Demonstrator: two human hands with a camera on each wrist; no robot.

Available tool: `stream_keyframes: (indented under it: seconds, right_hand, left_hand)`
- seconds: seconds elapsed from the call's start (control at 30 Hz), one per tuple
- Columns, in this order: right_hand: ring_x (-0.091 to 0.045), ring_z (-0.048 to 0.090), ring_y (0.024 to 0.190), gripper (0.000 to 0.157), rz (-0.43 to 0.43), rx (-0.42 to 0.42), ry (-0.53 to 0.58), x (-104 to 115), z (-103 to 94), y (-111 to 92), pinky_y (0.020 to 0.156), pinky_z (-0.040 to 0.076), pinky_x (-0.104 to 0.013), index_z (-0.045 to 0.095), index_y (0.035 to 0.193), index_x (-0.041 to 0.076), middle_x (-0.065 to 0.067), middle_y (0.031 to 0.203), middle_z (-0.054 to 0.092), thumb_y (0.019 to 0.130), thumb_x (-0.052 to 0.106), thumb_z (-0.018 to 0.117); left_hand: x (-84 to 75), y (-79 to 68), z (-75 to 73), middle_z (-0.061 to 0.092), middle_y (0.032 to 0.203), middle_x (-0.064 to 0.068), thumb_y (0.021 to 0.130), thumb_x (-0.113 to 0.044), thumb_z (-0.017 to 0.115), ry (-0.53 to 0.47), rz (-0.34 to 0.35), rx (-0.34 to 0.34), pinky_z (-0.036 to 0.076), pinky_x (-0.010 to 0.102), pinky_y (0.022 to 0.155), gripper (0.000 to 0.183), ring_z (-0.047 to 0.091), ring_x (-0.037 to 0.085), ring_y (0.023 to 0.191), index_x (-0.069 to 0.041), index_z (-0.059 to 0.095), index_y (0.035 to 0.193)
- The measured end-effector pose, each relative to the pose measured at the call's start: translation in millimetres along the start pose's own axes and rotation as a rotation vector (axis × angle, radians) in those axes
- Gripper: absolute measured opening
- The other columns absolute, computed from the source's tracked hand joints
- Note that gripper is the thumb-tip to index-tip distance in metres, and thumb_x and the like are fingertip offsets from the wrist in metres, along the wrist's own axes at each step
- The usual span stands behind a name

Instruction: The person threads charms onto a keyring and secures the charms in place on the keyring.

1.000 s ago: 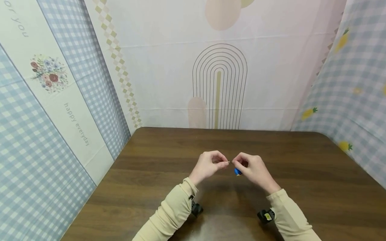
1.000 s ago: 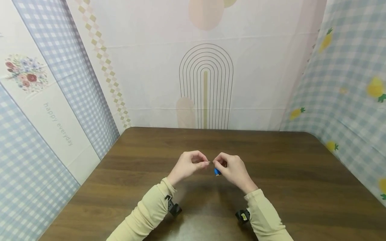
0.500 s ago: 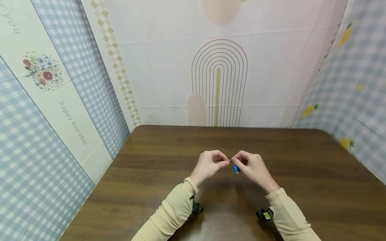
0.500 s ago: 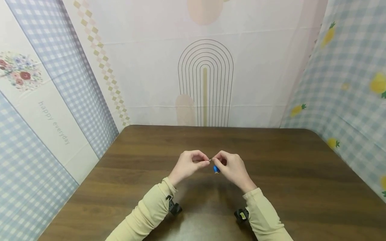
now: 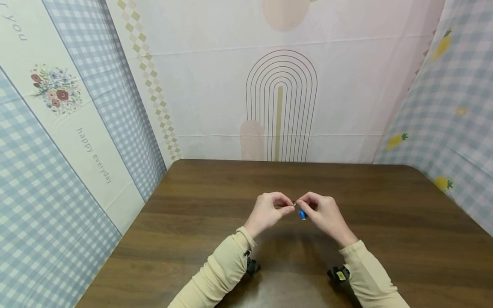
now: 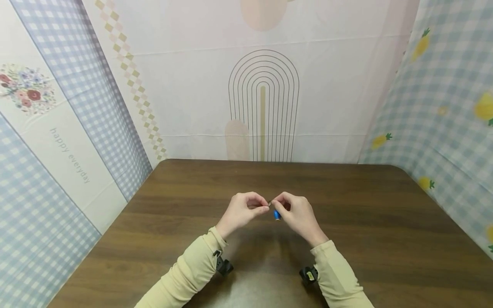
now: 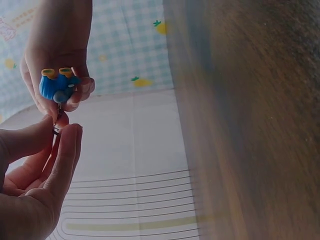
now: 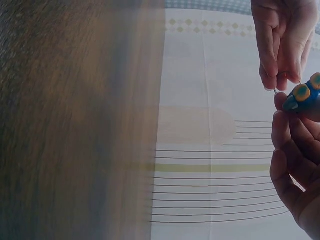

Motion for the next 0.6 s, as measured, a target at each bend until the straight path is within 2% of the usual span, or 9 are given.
stream_keyframes:
  seconds: [0.23,0.4,0.5,0.6]
  right_hand:
    - [-0.003,0.049,0.050,0.006,0.000,0.027,0.061,-1,1.1,-1,0.046,0.041,-0.019,0.064,0.080,0.017,0.009,0.060,0.058,0.083,0.022,0.062]
    - [-0.003,0.049,0.049,0.007,-0.014,0.027,0.059,3,1.7,-1,0.047,0.042,-0.019,0.065,0.079,0.016,0.009,0.059,0.058,0.081,0.022,0.064]
    - [-0.002,0.049,0.049,0.006,-0.035,0.031,0.047,6,3.0,-1,0.047,0.042,-0.019,0.065,0.079,0.014,0.010,0.059,0.058,0.081,0.020,0.065]
    - [0.000,0.049,0.052,0.006,-0.100,0.042,0.022,10,4.4,1,0.049,0.043,-0.017,0.065,0.079,0.013,0.010,0.061,0.058,0.081,0.018,0.065]
  left_hand:
    - [-1.0,-0.7,-0.4,0.069,0.080,0.005,0.078,-0.017,0.069,0.044,0.008,-0.010,0.049,0.013,0.064,0.011,0.065,0.006,0.072,-0.008,0.067,0.082]
    - [-1.3,-1.4,-0.2,0.068,0.081,0.003,0.078,-0.018,0.068,0.048,0.036,-0.029,0.050,0.013,0.065,0.011,0.064,0.005,0.072,-0.009,0.065,0.084]
    - [-1.5,-2.1,-0.6,0.068,0.082,0.003,0.080,-0.016,0.066,0.060,0.059,-0.017,0.049,0.013,0.065,0.019,0.064,0.005,0.072,-0.011,0.063,0.098]
    - [-2.4,-2.9,-2.6,0.069,0.084,0.003,0.081,-0.015,0.065,0.093,0.078,0.018,0.048,0.012,0.064,0.033,0.064,0.005,0.073,-0.014,0.060,0.113]
Point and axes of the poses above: each hand's wrist, its own y-axis towards the middle knuckle, its own z-axis out of the palm, x = y × z, the point moved 2 cm from there along y, towards the middle knuckle
